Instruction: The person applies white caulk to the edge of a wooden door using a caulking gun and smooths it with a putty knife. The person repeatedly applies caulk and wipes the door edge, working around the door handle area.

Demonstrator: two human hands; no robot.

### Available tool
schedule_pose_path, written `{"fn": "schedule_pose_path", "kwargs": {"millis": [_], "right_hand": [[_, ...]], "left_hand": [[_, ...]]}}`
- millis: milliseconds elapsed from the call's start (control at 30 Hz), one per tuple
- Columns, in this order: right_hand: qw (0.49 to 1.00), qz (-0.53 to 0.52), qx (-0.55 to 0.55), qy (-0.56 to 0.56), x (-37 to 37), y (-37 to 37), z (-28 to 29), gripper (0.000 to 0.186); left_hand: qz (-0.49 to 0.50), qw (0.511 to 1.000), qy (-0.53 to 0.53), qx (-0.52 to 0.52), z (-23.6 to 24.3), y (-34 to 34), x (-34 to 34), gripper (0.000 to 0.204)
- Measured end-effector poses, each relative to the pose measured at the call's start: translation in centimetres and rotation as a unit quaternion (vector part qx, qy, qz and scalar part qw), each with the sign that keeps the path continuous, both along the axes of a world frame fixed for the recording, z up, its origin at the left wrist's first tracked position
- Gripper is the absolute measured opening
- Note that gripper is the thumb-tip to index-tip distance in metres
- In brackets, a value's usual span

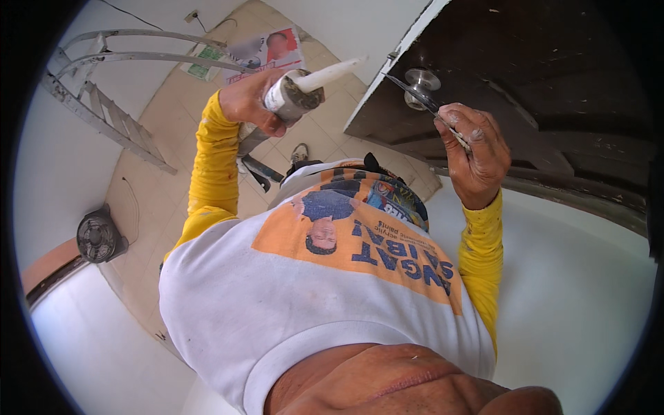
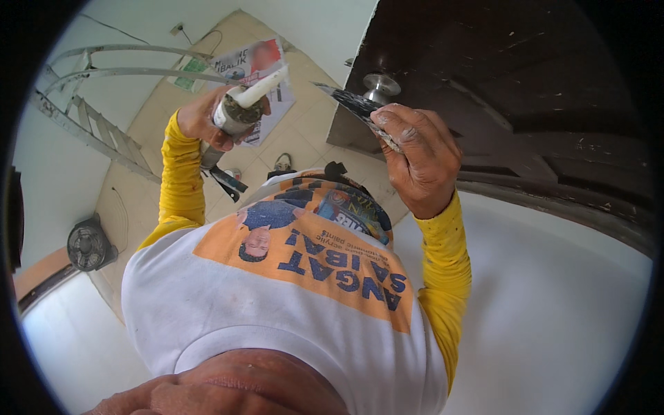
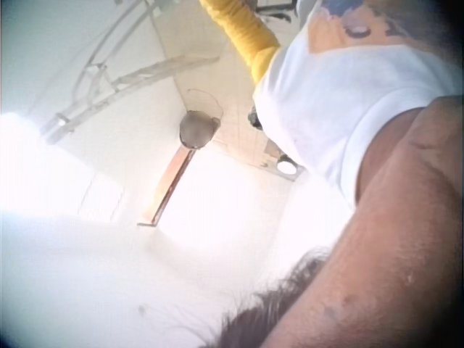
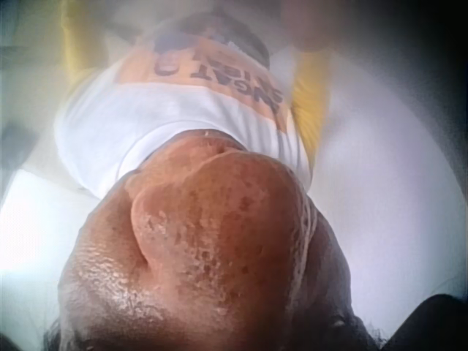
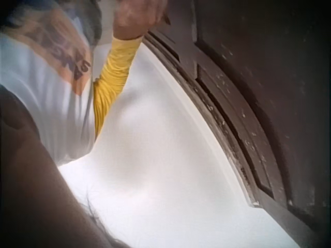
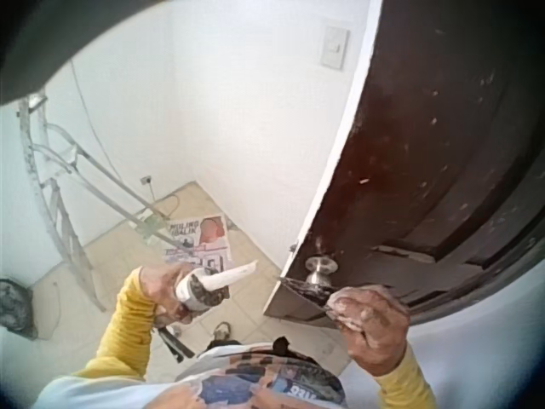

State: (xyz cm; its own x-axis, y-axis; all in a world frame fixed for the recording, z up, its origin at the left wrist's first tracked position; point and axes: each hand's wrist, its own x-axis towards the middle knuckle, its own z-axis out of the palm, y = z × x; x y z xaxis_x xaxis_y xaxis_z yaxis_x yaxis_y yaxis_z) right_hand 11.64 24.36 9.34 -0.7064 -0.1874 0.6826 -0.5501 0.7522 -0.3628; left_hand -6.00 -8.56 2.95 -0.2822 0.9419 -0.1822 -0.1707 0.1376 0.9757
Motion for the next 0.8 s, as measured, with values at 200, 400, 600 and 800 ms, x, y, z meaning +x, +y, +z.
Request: {"fn": "schedule_pose_path", "kwargs": {"millis": [200,400,600,800], "right_hand": [[0.999,0.025,0.008,0.019,-0.1,-0.1,0.9,0.041],[0.995,0.057,-0.069,0.033,0.7,-1.7,-0.6,0.04],[0.757,0.257,-0.482,-0.358,-2.8,-6.4,-2.7,0.038],[0.645,0.409,-0.513,-0.391,-8.8,-12.8,-7.0,0.027]], "left_hand": [[0.002,1.0,0.021,-0.002,0.7,0.8,0.5,0.074],[0.079,0.968,0.2,0.127,-0.1,-2.3,-1.5,0.068],[0.16,0.908,0.015,0.388,1.3,-5.6,-6.1,0.077],[0.212,0.878,-0.025,0.429,-0.6,-6.2,-7.4,0.072]]}}
